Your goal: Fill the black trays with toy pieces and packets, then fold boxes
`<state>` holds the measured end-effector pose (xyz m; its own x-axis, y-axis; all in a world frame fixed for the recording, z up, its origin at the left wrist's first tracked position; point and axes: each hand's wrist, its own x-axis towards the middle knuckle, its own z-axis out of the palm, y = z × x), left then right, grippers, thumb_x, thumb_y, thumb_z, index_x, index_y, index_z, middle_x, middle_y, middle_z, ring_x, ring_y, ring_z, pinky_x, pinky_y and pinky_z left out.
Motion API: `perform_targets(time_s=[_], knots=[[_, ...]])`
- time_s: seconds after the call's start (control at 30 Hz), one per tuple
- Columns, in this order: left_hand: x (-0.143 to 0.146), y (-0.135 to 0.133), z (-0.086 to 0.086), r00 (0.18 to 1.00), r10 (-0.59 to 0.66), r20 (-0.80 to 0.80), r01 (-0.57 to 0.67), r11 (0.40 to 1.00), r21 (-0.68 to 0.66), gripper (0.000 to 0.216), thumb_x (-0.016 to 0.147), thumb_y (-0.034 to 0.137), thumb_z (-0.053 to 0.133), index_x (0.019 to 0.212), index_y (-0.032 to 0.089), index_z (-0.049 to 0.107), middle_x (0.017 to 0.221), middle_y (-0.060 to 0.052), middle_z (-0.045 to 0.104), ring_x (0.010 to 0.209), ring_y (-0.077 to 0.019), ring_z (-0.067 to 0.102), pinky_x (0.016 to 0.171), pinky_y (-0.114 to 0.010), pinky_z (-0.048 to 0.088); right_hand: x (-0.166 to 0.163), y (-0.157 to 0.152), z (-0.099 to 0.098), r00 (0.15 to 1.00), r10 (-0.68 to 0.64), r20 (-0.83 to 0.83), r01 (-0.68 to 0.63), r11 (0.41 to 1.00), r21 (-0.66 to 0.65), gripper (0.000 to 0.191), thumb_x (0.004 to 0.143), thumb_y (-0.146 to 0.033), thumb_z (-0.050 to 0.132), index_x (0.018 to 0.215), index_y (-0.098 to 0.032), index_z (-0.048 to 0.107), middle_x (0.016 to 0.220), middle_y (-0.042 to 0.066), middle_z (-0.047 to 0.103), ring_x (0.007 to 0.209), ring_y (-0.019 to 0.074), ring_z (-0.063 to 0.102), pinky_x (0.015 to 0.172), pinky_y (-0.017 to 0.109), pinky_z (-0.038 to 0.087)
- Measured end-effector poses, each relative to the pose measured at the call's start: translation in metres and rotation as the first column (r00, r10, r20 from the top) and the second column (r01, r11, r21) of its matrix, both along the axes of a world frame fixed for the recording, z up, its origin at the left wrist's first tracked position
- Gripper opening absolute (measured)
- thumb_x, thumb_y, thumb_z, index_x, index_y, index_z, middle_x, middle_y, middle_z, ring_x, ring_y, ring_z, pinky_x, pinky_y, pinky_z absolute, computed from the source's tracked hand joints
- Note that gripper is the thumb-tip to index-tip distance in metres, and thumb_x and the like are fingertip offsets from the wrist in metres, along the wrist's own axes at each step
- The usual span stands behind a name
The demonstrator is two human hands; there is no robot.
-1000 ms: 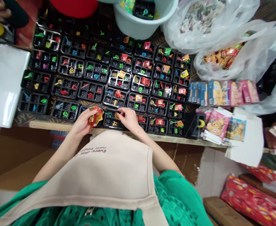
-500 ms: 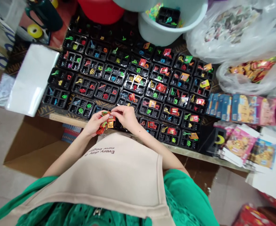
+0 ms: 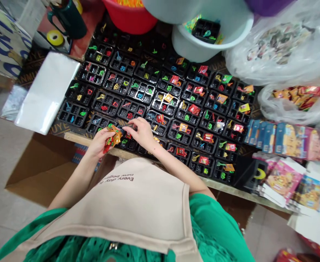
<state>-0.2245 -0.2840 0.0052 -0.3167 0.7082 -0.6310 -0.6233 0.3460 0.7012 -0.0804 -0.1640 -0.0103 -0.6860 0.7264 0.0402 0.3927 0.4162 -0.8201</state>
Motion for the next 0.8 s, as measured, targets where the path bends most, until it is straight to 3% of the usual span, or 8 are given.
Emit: perform_targets(time_s=[0.07, 0.2, 0.33, 0.43, 0.57, 0.67, 0.8], knots=[[0.007, 0.007, -0.004, 0.995, -0.1, -0.018, 0.101, 0.994, 0.052, 0.029, 0.063, 0.023, 0.081, 0.088, 0.013, 0.071, 0.071, -0.002, 0.071, 0.056, -0.0102, 0.062, 0.054, -0.02, 0.051, 0.0, 0.003, 0.013, 0.995, 0.048, -0.087, -0.053, 0.997, -0.059, 0.021, 0.086, -0.036, 0.071, 0.098, -0.018, 0.075, 0.087, 0.005, 0.069, 0.073, 0.0137, 0.059, 0.07, 0.028, 0.048], [0.014, 0.022, -0.01, 0.975, -0.212, -0.066, 0.22, 0.961, 0.166, 0.029, 0.064, 0.025, 0.085, 0.088, 0.014, 0.073, 0.079, -0.002, 0.072, 0.067, -0.0105, 0.065, 0.068, -0.021, 0.053, 0.002, 0.012, 0.029, 0.978, 0.131, -0.162, -0.147, 0.985, -0.092, 0.012, 0.087, -0.029, 0.069, 0.085, -0.022, 0.078, 0.079, 0.002, 0.073, 0.074, 0.0139, 0.063, 0.072, 0.028, 0.049], [0.009, 0.038, -0.011, 0.99, -0.143, -0.012, 0.143, 0.976, 0.167, 0.036, 0.061, 0.029, 0.089, 0.088, 0.014, 0.072, 0.079, -0.002, 0.072, 0.065, -0.0106, 0.065, 0.067, -0.022, 0.055, -0.002, 0.038, 0.02, 0.972, -0.124, -0.201, 0.069, 0.963, -0.26, 0.016, 0.085, -0.032, 0.069, 0.092, -0.021, 0.078, 0.083, 0.003, 0.076, 0.073, 0.0151, 0.067, 0.07, 0.029, 0.051], [0.003, 0.049, -0.009, 0.998, -0.003, 0.06, -0.005, 0.993, 0.12, 0.038, 0.058, 0.029, 0.091, 0.084, 0.013, 0.069, 0.075, -0.001, 0.072, 0.06, -0.0099, 0.065, 0.062, -0.021, 0.055, -0.014, 0.066, 0.001, 0.956, -0.269, -0.12, 0.241, 0.949, -0.203, 0.02, 0.084, -0.024, 0.067, 0.101, -0.017, 0.076, 0.079, 0.003, 0.075, 0.07, 0.015, 0.066, 0.072, 0.029, 0.051], [-0.004, 0.058, -0.004, 0.992, 0.1, 0.073, -0.105, 0.992, 0.076, 0.032, 0.059, 0.023, 0.089, 0.081, 0.013, 0.067, 0.073, -0.001, 0.072, 0.059, -0.0091, 0.064, 0.06, -0.019, 0.054, -0.031, 0.086, -0.016, 0.973, -0.205, 0.105, 0.203, 0.979, 0.032, 0.01, 0.082, -0.014, 0.067, 0.086, -0.017, 0.076, 0.082, 0.005, 0.072, 0.082, 0.0189, 0.065, 0.081, 0.032, 0.049], [-0.01, 0.066, -0.002, 0.994, 0.108, 0.029, -0.11, 0.99, 0.083, 0.029, 0.063, 0.023, 0.087, 0.083, 0.014, 0.068, 0.071, -0.001, 0.071, 0.057, -0.0087, 0.063, 0.06, -0.019, 0.054, -0.034, 0.083, -0.01, 0.976, -0.196, 0.098, 0.182, 0.973, 0.139, 0.012, 0.083, -0.024, 0.072, 0.091, -0.017, 0.076, 0.089, 0.008, 0.069, 0.091, 0.0219, 0.062, 0.084, 0.035, 0.048], [-0.017, 0.091, -0.001, 0.996, 0.072, -0.045, -0.061, 0.979, 0.195, 0.035, 0.06, 0.026, 0.089, 0.087, 0.013, 0.071, 0.08, -0.003, 0.073, 0.065, -0.0093, 0.067, 0.068, -0.02, 0.055, -0.029, 0.075, 0.011, 0.985, -0.085, -0.151, 0.066, 0.99, -0.128, 0.023, 0.088, -0.036, 0.067, 0.1, -0.019, 0.076, 0.091, 0.006, 0.073, 0.079, 0.0168, 0.064, 0.075, 0.03, 0.05]])
